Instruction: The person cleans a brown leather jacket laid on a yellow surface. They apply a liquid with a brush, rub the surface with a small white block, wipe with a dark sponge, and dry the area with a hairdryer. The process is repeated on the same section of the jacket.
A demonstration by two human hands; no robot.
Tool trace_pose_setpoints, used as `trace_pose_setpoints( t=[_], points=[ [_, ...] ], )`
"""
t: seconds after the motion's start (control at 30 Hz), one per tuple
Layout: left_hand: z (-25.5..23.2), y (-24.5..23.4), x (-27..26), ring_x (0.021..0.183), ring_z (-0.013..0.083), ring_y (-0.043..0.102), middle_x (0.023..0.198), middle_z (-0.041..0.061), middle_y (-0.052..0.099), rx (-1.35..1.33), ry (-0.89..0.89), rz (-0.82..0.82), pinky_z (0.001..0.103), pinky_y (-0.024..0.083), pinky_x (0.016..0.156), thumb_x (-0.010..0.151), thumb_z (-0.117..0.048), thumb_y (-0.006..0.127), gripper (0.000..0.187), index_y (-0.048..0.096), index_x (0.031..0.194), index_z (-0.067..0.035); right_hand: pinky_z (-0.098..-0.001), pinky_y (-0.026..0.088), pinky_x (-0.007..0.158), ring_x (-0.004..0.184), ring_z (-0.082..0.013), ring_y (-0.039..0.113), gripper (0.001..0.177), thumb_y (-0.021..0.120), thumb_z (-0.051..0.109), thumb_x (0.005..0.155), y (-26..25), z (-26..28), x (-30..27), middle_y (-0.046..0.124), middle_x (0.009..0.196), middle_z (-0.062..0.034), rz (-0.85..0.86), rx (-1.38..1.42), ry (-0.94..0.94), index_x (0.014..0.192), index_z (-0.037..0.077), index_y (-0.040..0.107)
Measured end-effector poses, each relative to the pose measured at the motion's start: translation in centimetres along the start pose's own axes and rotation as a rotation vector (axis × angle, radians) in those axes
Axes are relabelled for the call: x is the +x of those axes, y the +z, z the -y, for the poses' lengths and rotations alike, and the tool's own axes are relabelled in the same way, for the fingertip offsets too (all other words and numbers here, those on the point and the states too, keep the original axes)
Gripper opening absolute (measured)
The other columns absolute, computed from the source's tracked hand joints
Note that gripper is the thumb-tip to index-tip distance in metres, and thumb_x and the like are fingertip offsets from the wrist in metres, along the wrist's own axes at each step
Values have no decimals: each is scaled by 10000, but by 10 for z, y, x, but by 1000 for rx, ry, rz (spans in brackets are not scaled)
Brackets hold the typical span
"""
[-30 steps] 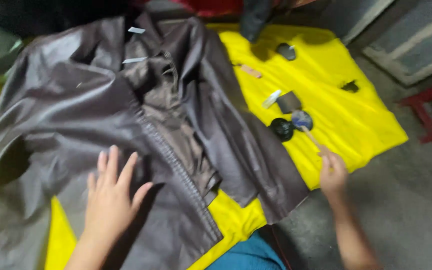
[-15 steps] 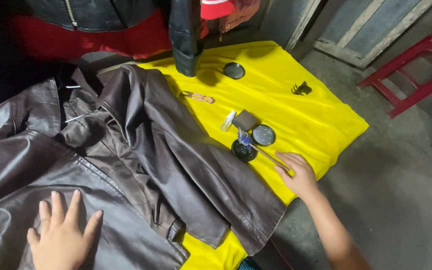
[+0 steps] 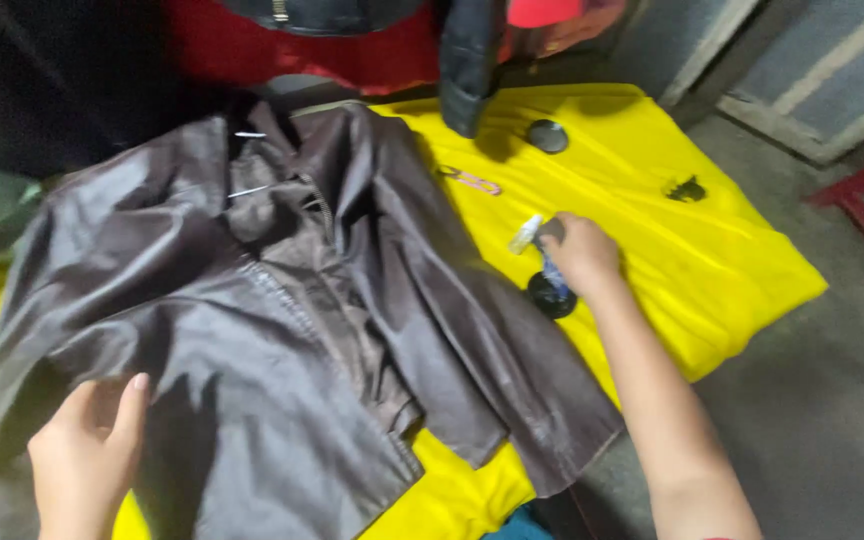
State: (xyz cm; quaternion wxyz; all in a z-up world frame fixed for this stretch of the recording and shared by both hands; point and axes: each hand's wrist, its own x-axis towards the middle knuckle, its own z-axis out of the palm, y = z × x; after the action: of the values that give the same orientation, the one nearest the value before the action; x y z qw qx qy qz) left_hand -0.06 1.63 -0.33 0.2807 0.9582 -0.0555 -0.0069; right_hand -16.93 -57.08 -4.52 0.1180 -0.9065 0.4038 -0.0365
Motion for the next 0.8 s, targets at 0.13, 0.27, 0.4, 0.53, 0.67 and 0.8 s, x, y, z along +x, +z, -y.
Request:
trace_pose_setpoints(
  t=[0.13,0.27,0.4,0.53,0.67,0.8],
  points=[
    [23,-8,0,1102,472,686,1160,172,771,211,-215,71,530,529,899,965,-603,606,569,699,1095,-56,-524,485,871,1055,-429,660,273,599,258,932,-40,69,-38,742,1121,-173,-185,245,-153,1102,93,733],
    [38,14,-18,1026,459,710,1001,226,765,127,-279,66,538,552,848,926,-613,627,559,729,1067,-82,-360,508,749,833,-254,663,213,820,252,883,-42,179,-136,686,866,-73,-277,559,-520,981,102,706],
    [43,13,-22,949,452,735,877,223,762,43,-210,108,545,591,789,923,-599,664,545,739,958,-60,-365,578,806,884,-256,739,81,797,191,802,27,274,-237,754,837,-42,40,616,-978,865,182,747],
    [62,13,-23,935,443,737,864,208,762,-24,-192,116,539,589,786,908,-562,691,508,726,962,-58,-349,593,775,859,-233,736,162,780,180,813,121,343,-283,706,858,-15,9,674,-1242,942,167,683],
    [75,3,-17,783,383,724,710,176,708,-323,-150,196,434,555,704,835,-371,823,368,695,828,-26,-377,588,727,837,-272,714,215,743,173,841,140,366,-317,652,859,-40,114,598,-1314,1030,136,648],
    [78,3,-15,683,301,677,663,155,676,-392,-156,223,371,532,629,813,-297,868,310,716,829,-27,-390,589,680,778,-287,701,235,724,180,847,142,351,-309,595,837,-40,165,445,-1323,1066,136,652]
  ],
)
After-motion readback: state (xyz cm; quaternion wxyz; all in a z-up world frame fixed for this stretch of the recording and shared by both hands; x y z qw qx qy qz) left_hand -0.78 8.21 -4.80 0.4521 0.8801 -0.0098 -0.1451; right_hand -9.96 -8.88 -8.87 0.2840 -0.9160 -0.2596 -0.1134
